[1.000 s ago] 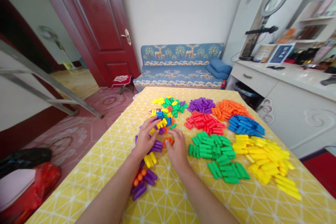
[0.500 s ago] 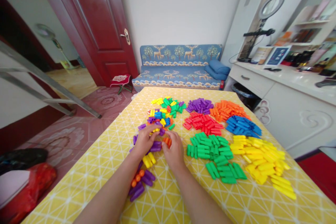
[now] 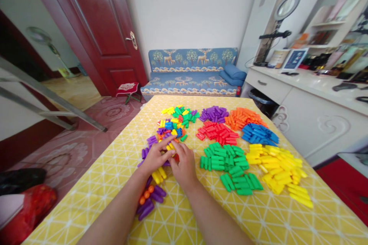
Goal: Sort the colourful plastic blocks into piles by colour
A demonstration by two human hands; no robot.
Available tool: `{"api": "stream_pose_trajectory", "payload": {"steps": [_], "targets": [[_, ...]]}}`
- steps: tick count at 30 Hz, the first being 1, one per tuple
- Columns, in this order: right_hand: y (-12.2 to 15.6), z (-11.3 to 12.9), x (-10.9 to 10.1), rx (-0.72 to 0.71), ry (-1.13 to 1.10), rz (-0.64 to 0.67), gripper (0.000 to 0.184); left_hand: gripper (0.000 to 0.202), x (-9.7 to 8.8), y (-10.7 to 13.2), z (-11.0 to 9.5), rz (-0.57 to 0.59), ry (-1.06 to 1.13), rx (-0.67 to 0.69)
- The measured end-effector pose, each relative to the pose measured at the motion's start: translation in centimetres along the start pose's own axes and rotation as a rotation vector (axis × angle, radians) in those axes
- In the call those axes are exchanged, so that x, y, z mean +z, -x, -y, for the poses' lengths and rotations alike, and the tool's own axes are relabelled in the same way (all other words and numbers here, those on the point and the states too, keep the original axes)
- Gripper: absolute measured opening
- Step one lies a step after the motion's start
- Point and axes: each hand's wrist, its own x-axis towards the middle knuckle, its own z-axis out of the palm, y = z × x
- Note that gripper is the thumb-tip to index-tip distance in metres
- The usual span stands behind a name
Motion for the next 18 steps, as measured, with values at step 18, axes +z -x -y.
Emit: {"api": "stream_pose_trajectory", "payload": {"steps": [18], "targets": [[-0.2, 0.2, -1.9, 0.124, -0.062, -0.092, 0.027, 0.050, -0.2, 0.0, 0.4, 0.098, 0.180, -0.052]]}}
